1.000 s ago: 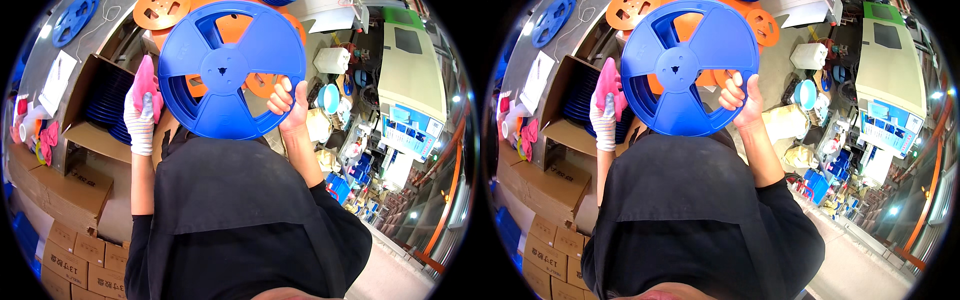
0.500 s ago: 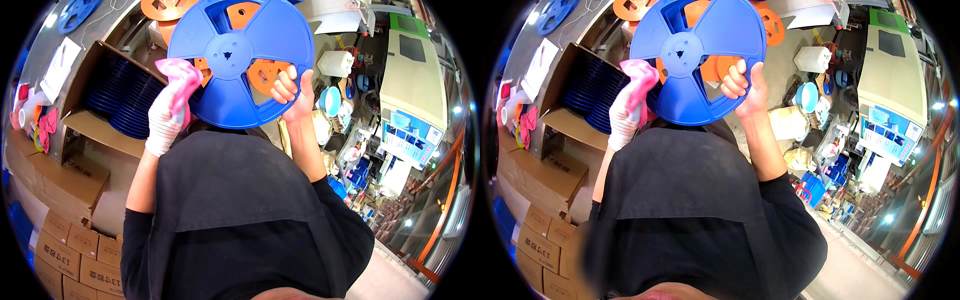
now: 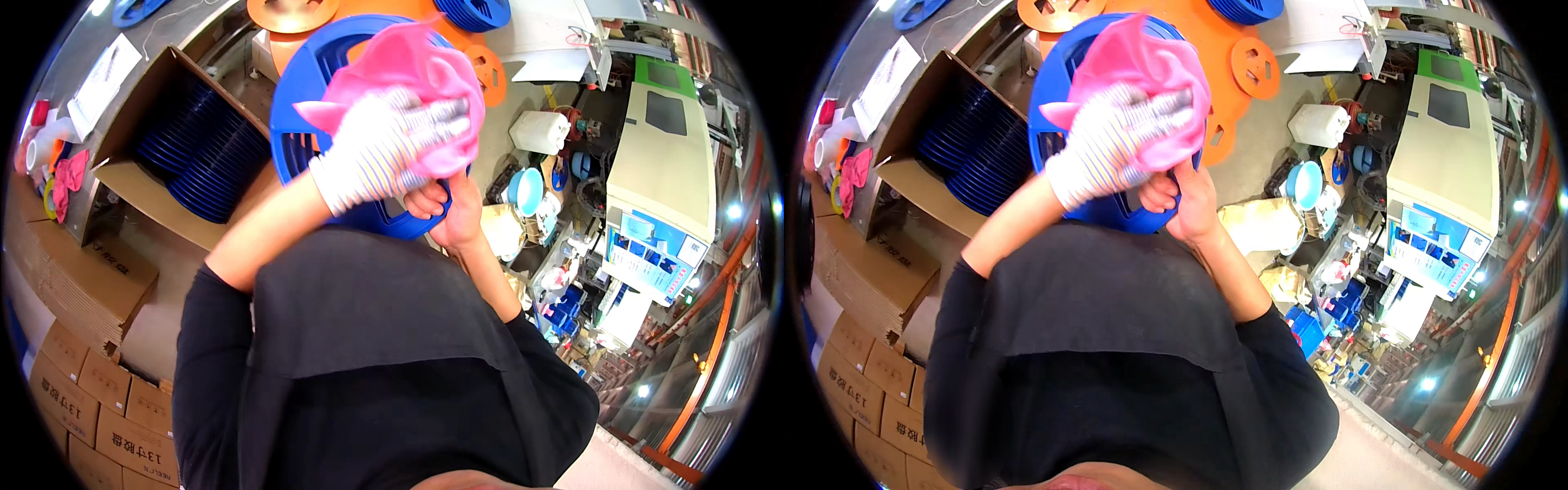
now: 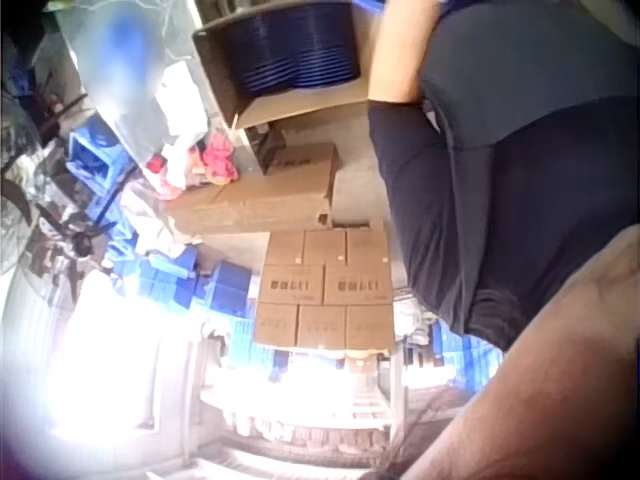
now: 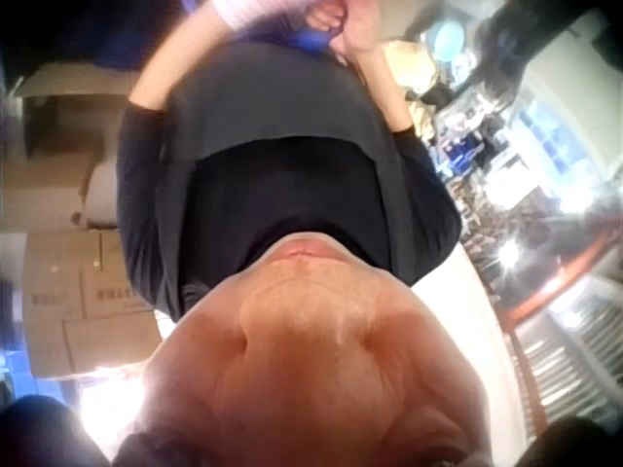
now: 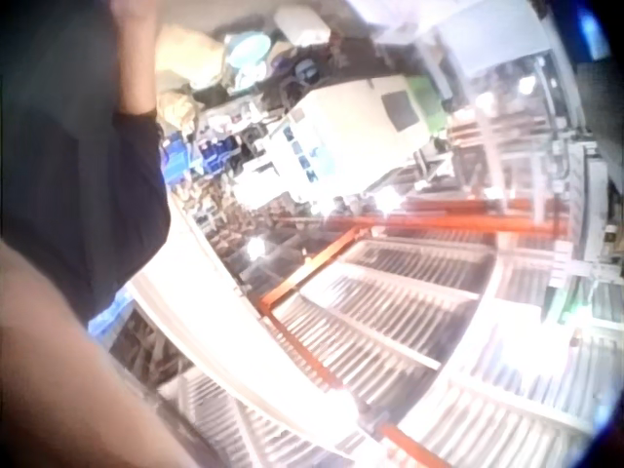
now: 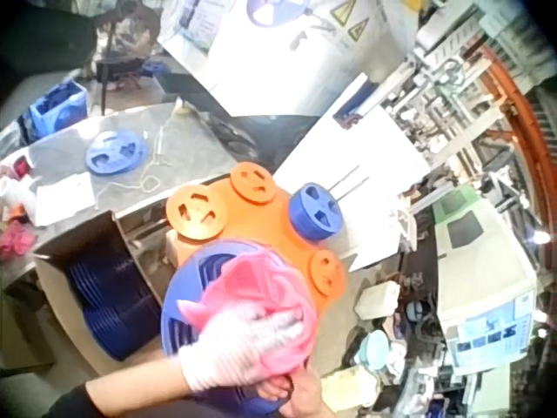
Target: The person wipes the surface of blue plastic spools using a pink cloth. They pick up each spool from a cardboard box, wipe it thoroughly, and place it into a white machine or onto a stack. The process is repeated for multiple spools in a repetitive sequence.
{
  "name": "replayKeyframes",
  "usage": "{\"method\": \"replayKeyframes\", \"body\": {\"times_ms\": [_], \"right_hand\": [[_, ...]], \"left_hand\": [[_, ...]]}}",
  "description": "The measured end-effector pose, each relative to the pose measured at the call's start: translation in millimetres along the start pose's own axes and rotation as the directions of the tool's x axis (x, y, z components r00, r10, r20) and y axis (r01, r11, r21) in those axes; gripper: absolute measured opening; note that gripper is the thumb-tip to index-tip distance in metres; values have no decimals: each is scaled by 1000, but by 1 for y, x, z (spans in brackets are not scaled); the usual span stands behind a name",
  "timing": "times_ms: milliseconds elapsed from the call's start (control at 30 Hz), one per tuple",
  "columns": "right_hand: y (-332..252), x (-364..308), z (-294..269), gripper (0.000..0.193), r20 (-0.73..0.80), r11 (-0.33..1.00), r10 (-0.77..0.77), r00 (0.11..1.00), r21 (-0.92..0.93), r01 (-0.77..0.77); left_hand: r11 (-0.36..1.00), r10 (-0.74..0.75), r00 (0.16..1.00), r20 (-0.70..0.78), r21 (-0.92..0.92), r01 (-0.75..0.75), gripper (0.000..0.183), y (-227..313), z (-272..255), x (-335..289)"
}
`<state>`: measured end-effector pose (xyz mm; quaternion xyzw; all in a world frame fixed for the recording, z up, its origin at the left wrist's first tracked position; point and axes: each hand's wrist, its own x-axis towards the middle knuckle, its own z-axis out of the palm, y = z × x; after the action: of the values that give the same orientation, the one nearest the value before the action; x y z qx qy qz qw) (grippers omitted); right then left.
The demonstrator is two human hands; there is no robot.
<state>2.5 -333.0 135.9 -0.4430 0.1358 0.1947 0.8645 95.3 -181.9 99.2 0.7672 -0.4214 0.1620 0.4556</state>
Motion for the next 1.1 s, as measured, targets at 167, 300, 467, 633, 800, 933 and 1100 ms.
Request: {"method": "replayKeyframes", "body": {"times_ms": [167,300,467,633,800,933,1100], "right_hand": [[1,5,-4,39,155,998,2,988,65,-12],[2,5,-13,39,196,997,50,979,41,-60],[2,8,-14,39,196,987,14,981,152,-45],[-1,14,-39,39,230,967,-35,973,252,-25],[-11,26,-43,36,262,938,-85,961,346,-11],[-16,37,-44,37,235,919,-125,964,393,23],[-25,49,-36,37,291,921,-131,948,391,7]], "left_hand": [[990,-97,943,-318,66,124,33,-45,17,14],[994,-100,984,-149,33,106,36,7,12,3],[891,-378,887,-265,155,426,28,-93,0,-35],[443,-890,378,-255,-683,581,21,-64,-37,-85],[314,-949,96,-299,-914,256,29,-79,-58,-164],[414,-908,42,-417,-875,253,28,-66,-72,-179],[477,-875,90,-477,-813,335,27,-45,-82,-164]]}}
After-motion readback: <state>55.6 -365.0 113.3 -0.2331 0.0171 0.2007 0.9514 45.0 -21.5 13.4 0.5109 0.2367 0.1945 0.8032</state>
